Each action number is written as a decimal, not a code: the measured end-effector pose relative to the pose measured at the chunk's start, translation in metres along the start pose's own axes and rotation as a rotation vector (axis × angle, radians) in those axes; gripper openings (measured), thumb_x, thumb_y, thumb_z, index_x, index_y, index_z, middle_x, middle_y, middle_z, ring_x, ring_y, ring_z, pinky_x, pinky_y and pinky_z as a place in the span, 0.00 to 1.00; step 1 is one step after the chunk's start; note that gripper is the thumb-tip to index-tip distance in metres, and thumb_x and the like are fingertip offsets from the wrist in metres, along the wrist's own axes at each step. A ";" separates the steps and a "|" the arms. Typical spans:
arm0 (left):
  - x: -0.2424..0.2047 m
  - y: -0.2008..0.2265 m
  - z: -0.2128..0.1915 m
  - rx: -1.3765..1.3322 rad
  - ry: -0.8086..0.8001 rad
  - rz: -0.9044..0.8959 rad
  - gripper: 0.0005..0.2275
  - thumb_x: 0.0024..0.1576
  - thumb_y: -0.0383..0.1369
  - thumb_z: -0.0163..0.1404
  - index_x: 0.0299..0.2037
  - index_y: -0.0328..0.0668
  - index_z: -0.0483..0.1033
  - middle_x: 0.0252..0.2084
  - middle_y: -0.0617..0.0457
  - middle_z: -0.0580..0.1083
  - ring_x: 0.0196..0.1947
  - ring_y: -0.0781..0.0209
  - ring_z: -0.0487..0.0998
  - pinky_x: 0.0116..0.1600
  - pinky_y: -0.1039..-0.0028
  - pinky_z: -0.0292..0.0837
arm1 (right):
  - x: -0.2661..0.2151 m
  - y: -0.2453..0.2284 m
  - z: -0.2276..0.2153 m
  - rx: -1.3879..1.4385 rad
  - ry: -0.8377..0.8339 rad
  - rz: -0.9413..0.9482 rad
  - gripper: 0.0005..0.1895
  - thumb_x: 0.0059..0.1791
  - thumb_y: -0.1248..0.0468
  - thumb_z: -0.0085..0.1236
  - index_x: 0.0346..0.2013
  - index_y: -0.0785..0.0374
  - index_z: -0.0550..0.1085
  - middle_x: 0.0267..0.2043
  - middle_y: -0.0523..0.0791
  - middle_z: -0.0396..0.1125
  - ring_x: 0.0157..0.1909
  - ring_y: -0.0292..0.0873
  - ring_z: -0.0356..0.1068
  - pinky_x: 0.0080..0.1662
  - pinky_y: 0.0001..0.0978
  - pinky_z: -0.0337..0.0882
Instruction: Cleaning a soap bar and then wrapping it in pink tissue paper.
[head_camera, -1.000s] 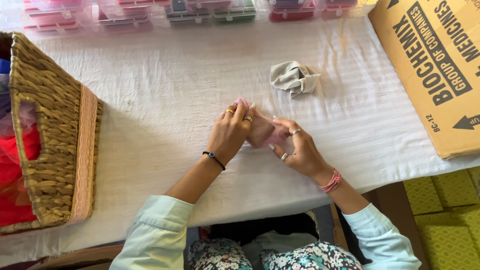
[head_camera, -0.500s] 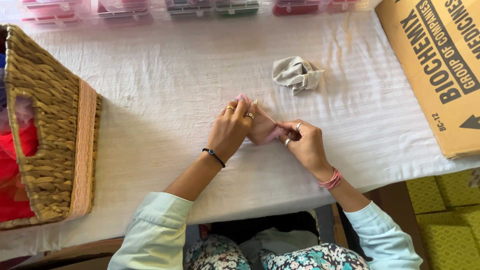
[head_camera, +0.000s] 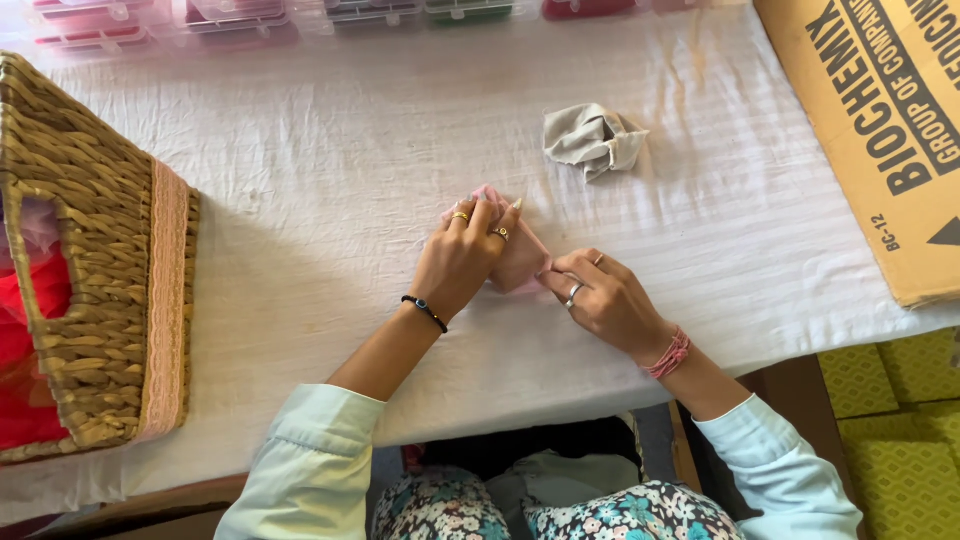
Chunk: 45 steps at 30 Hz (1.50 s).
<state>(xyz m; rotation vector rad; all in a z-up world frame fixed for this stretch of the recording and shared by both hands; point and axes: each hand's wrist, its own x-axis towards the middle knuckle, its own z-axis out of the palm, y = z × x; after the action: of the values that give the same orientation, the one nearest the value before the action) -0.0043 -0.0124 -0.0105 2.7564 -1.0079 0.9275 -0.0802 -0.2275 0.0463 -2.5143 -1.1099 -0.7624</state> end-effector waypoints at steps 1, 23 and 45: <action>0.000 0.000 0.000 0.001 0.002 -0.004 0.23 0.56 0.27 0.51 0.65 0.48 0.74 0.49 0.46 0.73 0.52 0.49 0.78 0.53 0.67 0.78 | 0.003 0.002 0.001 0.000 -0.001 -0.004 0.11 0.46 0.73 0.65 0.43 0.66 0.80 0.41 0.44 0.70 0.43 0.43 0.70 0.47 0.35 0.74; 0.011 0.003 -0.048 -0.497 -0.059 -0.087 0.33 0.47 0.50 0.62 0.53 0.26 0.74 0.55 0.33 0.71 0.58 0.33 0.73 0.61 0.50 0.71 | 0.082 0.072 0.021 0.824 -0.654 0.767 0.11 0.42 0.75 0.61 0.37 0.67 0.83 0.31 0.45 0.78 0.27 0.34 0.72 0.30 0.27 0.73; 0.000 0.017 -0.030 -0.313 -0.057 -0.037 0.29 0.60 0.43 0.51 0.62 0.18 0.67 0.63 0.20 0.64 0.62 0.22 0.67 0.64 0.47 0.67 | 0.069 0.088 0.005 1.056 -0.714 0.533 0.16 0.43 0.70 0.66 0.45 0.70 0.79 0.40 0.46 0.78 0.43 0.36 0.78 0.48 0.26 0.77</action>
<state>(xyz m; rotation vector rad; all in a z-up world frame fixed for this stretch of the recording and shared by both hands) -0.0298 -0.0184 0.0117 2.5421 -1.0092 0.6277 0.0261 -0.2420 0.0772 -1.9172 -0.6329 0.7498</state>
